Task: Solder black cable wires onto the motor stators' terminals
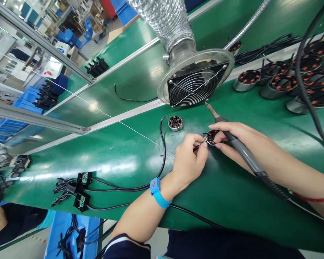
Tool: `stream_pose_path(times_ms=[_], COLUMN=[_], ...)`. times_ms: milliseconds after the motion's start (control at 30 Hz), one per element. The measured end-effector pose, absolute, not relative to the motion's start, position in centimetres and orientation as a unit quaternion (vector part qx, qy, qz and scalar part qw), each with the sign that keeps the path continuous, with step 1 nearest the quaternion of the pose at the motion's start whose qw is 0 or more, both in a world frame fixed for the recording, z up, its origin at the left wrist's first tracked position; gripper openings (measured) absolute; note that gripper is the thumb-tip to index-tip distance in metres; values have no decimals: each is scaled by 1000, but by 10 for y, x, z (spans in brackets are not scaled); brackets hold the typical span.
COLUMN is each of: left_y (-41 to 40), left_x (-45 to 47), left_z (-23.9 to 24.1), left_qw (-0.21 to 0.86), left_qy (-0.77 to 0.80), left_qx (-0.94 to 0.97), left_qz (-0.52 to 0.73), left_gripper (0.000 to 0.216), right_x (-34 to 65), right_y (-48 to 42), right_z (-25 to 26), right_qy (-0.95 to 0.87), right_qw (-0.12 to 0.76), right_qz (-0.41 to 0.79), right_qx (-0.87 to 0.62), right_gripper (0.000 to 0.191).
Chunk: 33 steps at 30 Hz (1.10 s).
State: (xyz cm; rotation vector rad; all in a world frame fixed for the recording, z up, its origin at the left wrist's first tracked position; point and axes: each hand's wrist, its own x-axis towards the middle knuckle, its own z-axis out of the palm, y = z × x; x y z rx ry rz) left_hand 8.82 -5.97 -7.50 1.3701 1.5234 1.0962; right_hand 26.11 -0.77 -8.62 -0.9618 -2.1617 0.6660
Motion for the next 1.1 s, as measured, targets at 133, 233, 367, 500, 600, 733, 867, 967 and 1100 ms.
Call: stream_pose_path(times_ms=[133,233,367,500,600,733,867,967,1100], left_y=[-58,-54,-50,-50,-50,-50,-51,-51,-52], left_x=[84,82,81,76,71,69,70,70,68], left_z=[-73,-68,-61,-56,-56,-56,-59,-63,-65], left_qw=[523,597,646,669,674,671,661,652,645], left_qy=[588,582,572,549,543,547,539,530,524], left_qx=[445,387,331,303,293,303,341,357,365], left_qz=[429,394,382,398,407,397,396,408,420], left_gripper=[7,10,12,18,28,36,39,45,45], right_x=[258,252,245,245,248,252,249,246,249], right_y=[-10,-15,-22,-22,-22,-24,-28,-30,-32], right_z=[-78,-70,-72,-81,-81,-78,-76,-78,-82], right_qy=[-830,-828,-804,-773,-775,-812,-814,-813,-824], right_qw=[337,334,348,376,367,337,365,379,367], right_qz=[262,262,289,344,363,320,283,270,263], right_qx=[-359,-365,-387,-379,-365,-353,-354,-350,-343], right_gripper=[27,28,32,38,38,32,31,35,37])
